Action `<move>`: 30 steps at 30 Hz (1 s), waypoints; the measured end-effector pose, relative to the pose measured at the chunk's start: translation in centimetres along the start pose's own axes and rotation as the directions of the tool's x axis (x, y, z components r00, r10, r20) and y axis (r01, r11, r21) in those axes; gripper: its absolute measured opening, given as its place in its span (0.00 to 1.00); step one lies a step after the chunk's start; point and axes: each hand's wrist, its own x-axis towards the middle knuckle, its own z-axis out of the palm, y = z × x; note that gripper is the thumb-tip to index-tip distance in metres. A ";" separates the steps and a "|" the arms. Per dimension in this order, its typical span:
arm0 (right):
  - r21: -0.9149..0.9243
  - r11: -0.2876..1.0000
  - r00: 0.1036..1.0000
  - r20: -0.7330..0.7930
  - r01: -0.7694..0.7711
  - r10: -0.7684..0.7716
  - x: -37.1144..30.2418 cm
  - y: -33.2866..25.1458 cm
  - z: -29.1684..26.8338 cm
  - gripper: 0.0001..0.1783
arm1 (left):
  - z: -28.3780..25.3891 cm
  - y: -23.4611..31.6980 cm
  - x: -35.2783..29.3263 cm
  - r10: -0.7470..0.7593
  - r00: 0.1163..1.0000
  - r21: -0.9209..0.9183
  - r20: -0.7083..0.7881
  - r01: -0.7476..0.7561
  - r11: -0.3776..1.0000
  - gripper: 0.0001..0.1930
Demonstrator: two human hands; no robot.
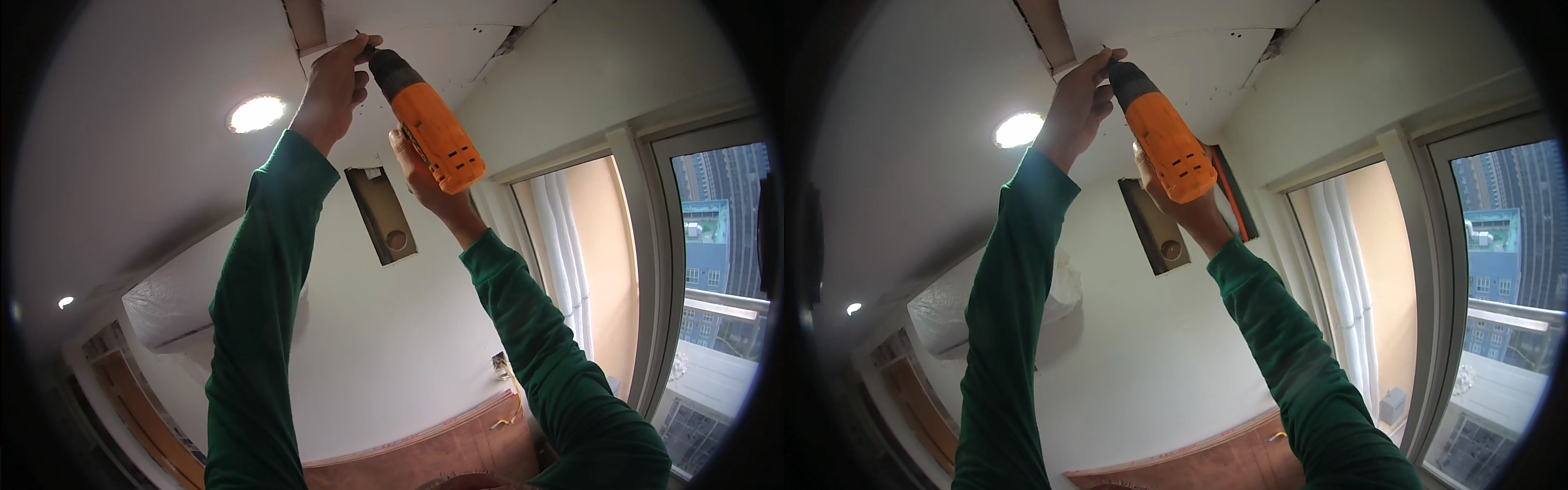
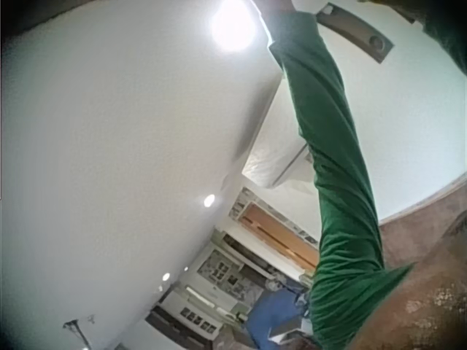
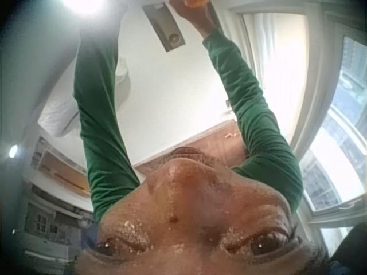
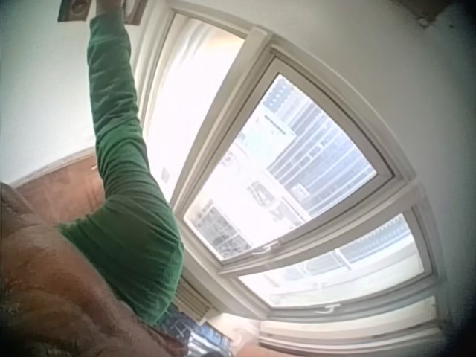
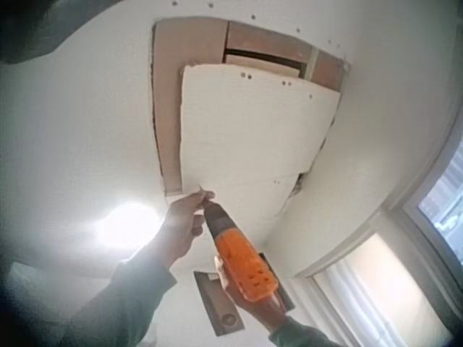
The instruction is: The person assembles a white rectangular panel with wooden supports using a cordless drill while sitting on the floor. They then climb a stepladder and mount the panel to the ceiling, securing it with screws.
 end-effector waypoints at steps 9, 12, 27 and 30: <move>-0.010 0.999 0.999 0.016 -0.045 0.046 0.0 -0.3 -0.3 0.07 | 0.2 -0.2 -0.1 0.008 1.000 -0.028 -0.005 -0.008 1.000 0.16; 0.022 1.000 1.000 0.003 0.003 -0.003 -0.1 -0.2 -0.2 0.07 | 0.1 -0.1 0.0 0.007 1.000 -0.023 -0.007 -0.008 1.000 0.16; 0.062 0.998 1.000 -0.009 -0.013 0.014 0.2 0.3 0.2 0.10 | -1.9 5.4 -2.6 0.782 0.584 0.950 0.216 -0.311 -0.030 0.24; 0.045 0.998 0.999 0.023 -0.038 0.037 0.3 0.5 -0.4 0.10 | -1.1 8.7 -3.6 0.776 0.587 0.973 0.232 -0.147 -0.180 0.25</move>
